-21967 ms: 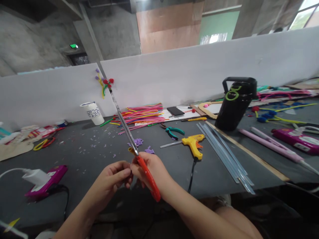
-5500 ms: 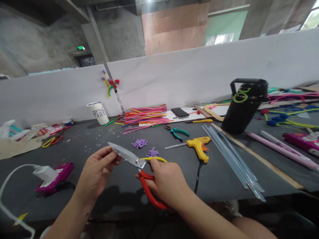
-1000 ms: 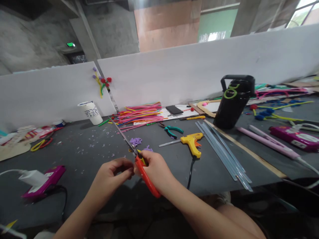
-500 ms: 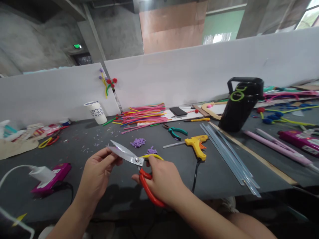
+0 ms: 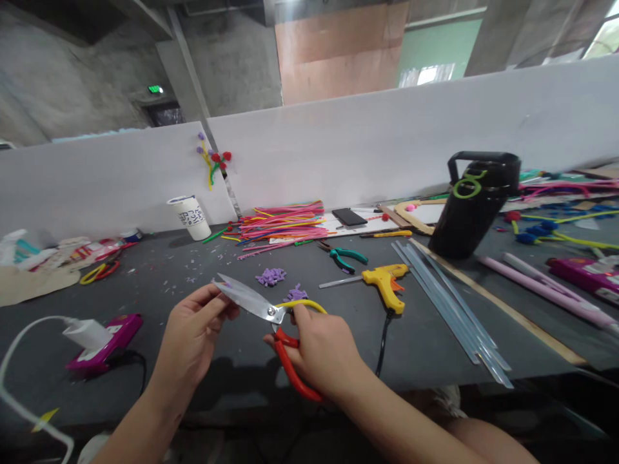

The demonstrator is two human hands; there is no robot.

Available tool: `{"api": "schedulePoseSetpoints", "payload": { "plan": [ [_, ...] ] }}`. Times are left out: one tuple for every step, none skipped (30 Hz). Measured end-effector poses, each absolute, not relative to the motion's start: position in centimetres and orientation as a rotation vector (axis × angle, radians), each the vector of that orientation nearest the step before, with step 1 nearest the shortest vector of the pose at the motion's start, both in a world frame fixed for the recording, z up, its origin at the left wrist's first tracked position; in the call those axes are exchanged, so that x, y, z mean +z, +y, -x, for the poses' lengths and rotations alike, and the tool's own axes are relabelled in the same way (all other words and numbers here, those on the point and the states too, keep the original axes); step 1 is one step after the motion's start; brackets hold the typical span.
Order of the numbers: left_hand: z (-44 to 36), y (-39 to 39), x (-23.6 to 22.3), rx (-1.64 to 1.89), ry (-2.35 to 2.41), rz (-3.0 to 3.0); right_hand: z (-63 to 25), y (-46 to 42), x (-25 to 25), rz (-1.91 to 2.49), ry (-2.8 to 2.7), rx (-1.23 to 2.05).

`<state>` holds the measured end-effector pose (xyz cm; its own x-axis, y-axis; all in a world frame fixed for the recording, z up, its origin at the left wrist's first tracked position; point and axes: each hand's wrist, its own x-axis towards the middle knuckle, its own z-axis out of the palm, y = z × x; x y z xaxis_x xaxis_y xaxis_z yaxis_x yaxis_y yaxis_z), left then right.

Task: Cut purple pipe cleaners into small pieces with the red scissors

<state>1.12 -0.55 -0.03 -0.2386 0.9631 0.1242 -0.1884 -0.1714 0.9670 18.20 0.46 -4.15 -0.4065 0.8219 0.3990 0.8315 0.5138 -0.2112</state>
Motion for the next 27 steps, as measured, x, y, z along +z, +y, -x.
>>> {"api": "schedulePoseSetpoints", "payload": {
  "plan": [
    [-1.10, -0.55, -0.04, 1.578, 1.132, -1.037, -18.19, 0.47, -4.17, 1.354, -2.306, -0.034],
    [-1.09, -0.57, -0.05, 1.575, 1.128, -1.034, -18.19, 0.47, -4.19, 1.354, -2.307, -0.036],
    [-1.08, -0.58, -0.08, 1.573, 1.125, -1.030, -18.19, 0.47, -4.20, 1.354, -2.307, -0.033],
    [-1.08, -0.59, -0.10, 1.573, 1.125, -1.024, -18.19, 0.46, -4.21, 1.353, -2.307, -0.027],
    [-1.08, -0.59, -0.13, 1.575, 1.124, -1.018, -18.20, 0.45, -4.21, 1.350, -2.308, -0.018],
    [-1.08, -0.58, -0.17, 1.577, 1.122, -1.013, -18.20, 0.43, -4.20, 1.347, -2.308, -0.011],
    [-1.09, -0.56, -0.20, 1.578, 1.119, -1.010, -18.19, 0.41, -4.19, 1.345, -2.307, -0.008],
    [-1.10, -0.54, -0.23, 1.579, 1.116, -1.010, -18.18, 0.39, -4.17, 1.345, -2.308, -0.010],
    [-1.11, -0.52, -0.26, 1.581, 1.113, -1.010, -18.17, 0.37, -4.15, 1.349, -2.308, -0.014],
    [-1.11, -0.51, -0.28, 1.581, 1.111, -1.011, -18.15, 0.36, -4.13, 1.353, -2.308, -0.017],
    [-1.11, -0.51, -0.29, 1.581, 1.107, -1.013, -18.12, 0.36, -4.12, 1.357, -2.308, -0.018],
    [-1.10, -0.51, -0.30, 1.582, 1.105, -1.013, -18.10, 0.36, -4.10, 1.358, -2.308, -0.018],
    [-1.10, -0.53, -0.28, 1.582, 1.103, -1.012, -18.08, 0.37, -4.10, 1.358, -2.310, -0.016],
    [-1.10, -0.55, -0.26, 1.582, 1.103, -1.010, -18.06, 0.38, -4.09, 1.357, -2.311, -0.013],
    [-1.10, -0.57, -0.21, 1.581, 1.104, -1.008, -18.05, 0.39, -4.09, 1.358, -2.313, -0.007],
    [-1.11, -0.58, -0.16, 1.582, 1.107, -1.004, -18.04, 0.40, -4.10, 1.359, -2.315, -0.001],
    [-1.12, -0.58, -0.11, 1.586, 1.110, -1.001, -18.03, 0.40, -4.10, 1.359, -2.316, 0.003],
    [-1.12, -0.57, -0.06, 1.589, 1.112, -1.001, -18.03, 0.40, -4.09, 1.359, -2.317, 0.008],
    [-1.11, -0.55, -0.03, 1.591, 1.112, -1.005, -18.03, 0.38, -4.08, 1.359, -2.318, 0.012],
    [-1.08, -0.52, -0.01, 1.592, 1.110, -1.011, -18.04, 0.36, -4.07, 1.359, -2.318, 0.015],
    [-1.04, -0.48, -0.01, 1.589, 1.111, -1.017, -18.05, 0.34, -4.06, 1.359, -2.319, 0.018],
    [-0.97, -0.45, -0.03, 1.586, 1.113, -1.023, -18.07, 0.33, -4.05, 1.361, -2.318, 0.019],
    [-0.89, -0.42, -0.07, 1.582, 1.117, -1.027, -18.10, 0.33, -4.05, 1.364, -2.318, 0.021],
    [-0.79, -0.39, -0.10, 1.581, 1.124, -1.030, -18.14, 0.35, -4.05, 1.367, -2.319, 0.021],
    [-0.69, -0.37, -0.13, 1.581, 1.131, -1.032, -18.19, 0.40, -4.04, 1.371, -2.320, 0.017],
    [-0.59, -0.34, -0.15, 1.582, 1.140, -1.034, -18.25, 0.47, -4.04, 1.376, -2.321, 0.011],
    [-0.50, -0.31, -0.16, 1.585, 1.149, -1.035, -18.31, 0.57, -4.01, 1.382, -2.318, 0.012]
  ]
}}
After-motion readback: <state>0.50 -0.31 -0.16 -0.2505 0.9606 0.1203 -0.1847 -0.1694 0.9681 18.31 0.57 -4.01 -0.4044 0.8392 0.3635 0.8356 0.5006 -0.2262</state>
